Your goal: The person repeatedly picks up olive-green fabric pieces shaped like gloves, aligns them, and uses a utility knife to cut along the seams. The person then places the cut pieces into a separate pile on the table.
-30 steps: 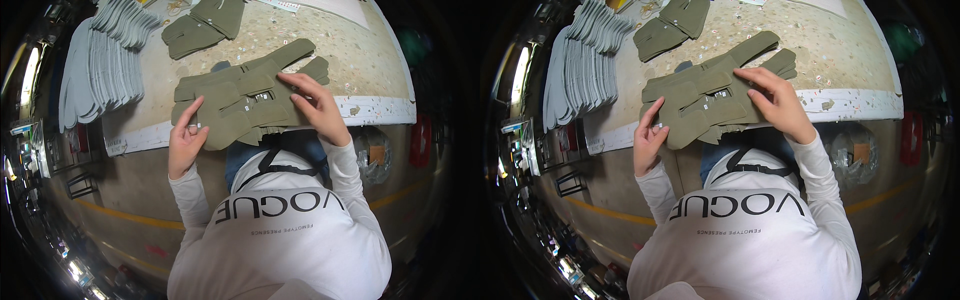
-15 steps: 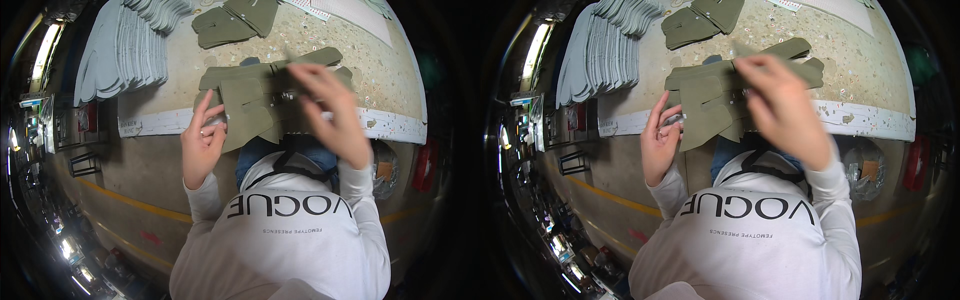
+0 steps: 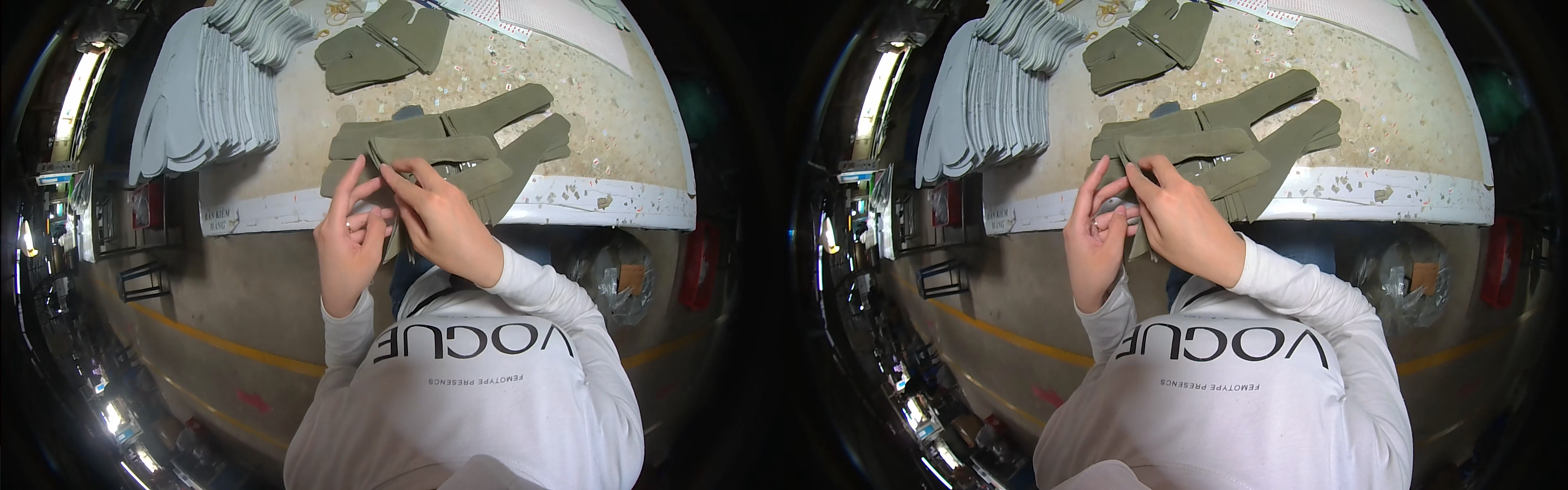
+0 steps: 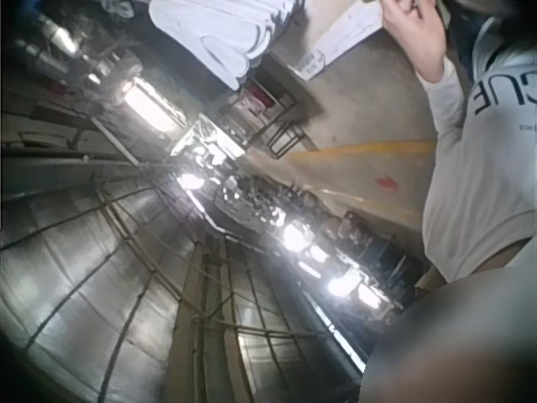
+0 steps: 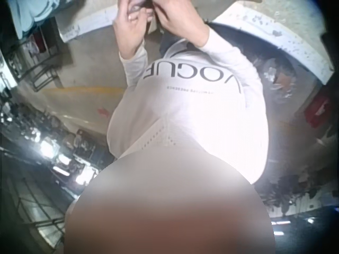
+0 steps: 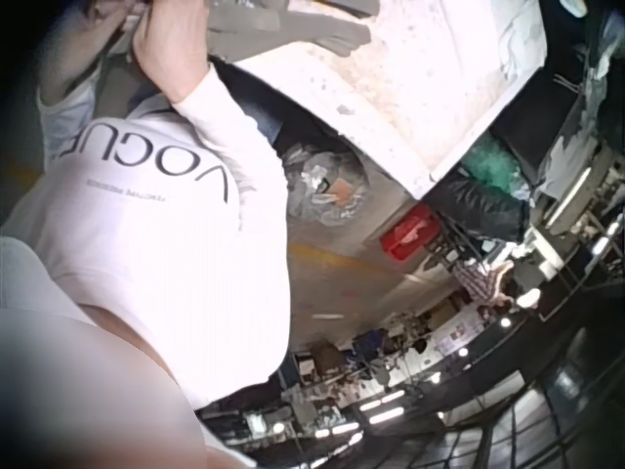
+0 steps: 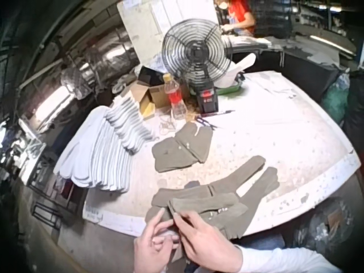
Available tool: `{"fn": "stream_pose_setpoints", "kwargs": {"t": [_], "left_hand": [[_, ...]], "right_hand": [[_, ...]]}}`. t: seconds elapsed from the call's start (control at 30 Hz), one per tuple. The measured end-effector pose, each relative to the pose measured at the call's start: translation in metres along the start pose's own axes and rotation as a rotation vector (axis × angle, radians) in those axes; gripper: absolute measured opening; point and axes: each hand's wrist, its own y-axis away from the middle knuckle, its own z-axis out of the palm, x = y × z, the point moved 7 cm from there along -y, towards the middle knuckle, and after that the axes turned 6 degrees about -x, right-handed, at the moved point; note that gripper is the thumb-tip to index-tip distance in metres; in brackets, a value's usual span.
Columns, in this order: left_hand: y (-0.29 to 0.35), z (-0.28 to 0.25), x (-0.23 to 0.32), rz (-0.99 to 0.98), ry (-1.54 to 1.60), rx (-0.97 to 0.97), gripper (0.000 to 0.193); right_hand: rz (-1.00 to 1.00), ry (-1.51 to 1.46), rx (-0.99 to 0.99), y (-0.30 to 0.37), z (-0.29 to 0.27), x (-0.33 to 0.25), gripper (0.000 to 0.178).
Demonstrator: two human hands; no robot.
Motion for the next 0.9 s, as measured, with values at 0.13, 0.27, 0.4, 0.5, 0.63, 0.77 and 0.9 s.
{"fn": "stream_pose_setpoints", "kwargs": {"t": [0.13,0.27,0.4,0.5,0.63,0.77,0.9], "left_hand": [[-0.002,0.005,-0.002,0.011,-0.005,-0.025,0.058],[-0.005,0.005,-0.007,-0.008,0.062,-0.017,0.056],[-0.007,-0.008,-0.006,-0.027,0.042,0.018,0.050],[-0.011,-0.015,-0.005,-0.034,0.026,0.030,0.047],[-0.016,-0.011,-0.008,-0.047,0.012,0.012,0.045],[-0.019,-0.007,-0.013,-0.057,0.007,-0.005,0.043],[-0.021,-0.006,-0.018,-0.067,0.009,-0.008,0.042]], "right_hand": [[0.017,0.060,0.024,0.001,-0.003,0.002,0.043],[-0.022,0.142,-0.005,-0.002,-0.010,0.002,0.050],[-0.035,0.185,-0.101,-0.012,-0.031,-0.003,0.038],[-0.199,0.220,-0.092,-0.020,-0.073,-0.021,0.030],[-0.245,0.255,-0.043,-0.019,-0.157,-0.019,0.033],[-0.076,0.218,0.129,0.016,-0.254,0.029,0.038],[0.226,0.185,0.331,0.083,-0.319,0.117,0.038]]}}
